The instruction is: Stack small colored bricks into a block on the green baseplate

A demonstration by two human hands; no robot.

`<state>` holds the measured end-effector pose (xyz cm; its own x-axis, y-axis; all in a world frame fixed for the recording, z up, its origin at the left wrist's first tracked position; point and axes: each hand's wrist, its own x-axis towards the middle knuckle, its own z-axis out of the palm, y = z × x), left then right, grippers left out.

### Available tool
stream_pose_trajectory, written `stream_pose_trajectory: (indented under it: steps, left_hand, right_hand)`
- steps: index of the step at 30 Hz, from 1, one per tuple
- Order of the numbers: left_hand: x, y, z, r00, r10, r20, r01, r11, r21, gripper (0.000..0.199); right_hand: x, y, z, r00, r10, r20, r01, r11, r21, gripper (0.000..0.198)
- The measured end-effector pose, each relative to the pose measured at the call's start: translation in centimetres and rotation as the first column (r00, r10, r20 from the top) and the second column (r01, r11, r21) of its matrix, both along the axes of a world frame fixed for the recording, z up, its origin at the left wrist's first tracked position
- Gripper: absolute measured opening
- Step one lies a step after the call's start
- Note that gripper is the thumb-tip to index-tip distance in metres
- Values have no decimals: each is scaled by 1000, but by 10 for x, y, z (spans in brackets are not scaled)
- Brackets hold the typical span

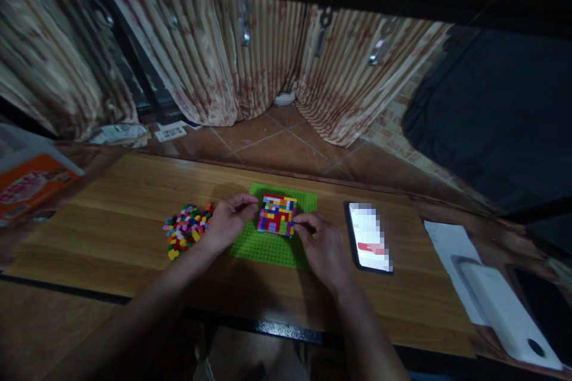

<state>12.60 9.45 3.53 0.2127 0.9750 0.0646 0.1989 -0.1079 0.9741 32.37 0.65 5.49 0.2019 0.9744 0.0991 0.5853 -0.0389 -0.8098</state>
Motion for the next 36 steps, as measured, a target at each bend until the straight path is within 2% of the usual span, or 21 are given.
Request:
stream_pose_trajectory:
  steps: [6,11,19,26,32,36]
  left_hand:
    - [-1,0,-3,998,-57,-14,57,998,-9,13]
    - [0,-2,-3,996,-83,-8,83,996,-33,13]
    - [0,-2,-3,998,-68,-12,68,997,-40,12]
    - [0,-1,-4,996,-88,-17,87,995,-39,14]
    - [-1,-3,-2,997,-78,-28,77,997,-19,14]
    - [-18,6,7,991,-31,-129,39,998,59,16]
  right_hand:
    - [-5,6,-1,996,37,80,-42,997,66,13]
    - [-3,7,-4,996,36,78,-40,998,56,13]
    - [-3,12,-10,975,-67,-210,51,995,-82,17]
    - [-7,15,-7,849,-207,-486,128,973,-190,22]
    - [-12,15,-7,776,-274,-568,179,960,-217,23]
    - [-11,14,-9,769,-281,-574,177,957,-231,26]
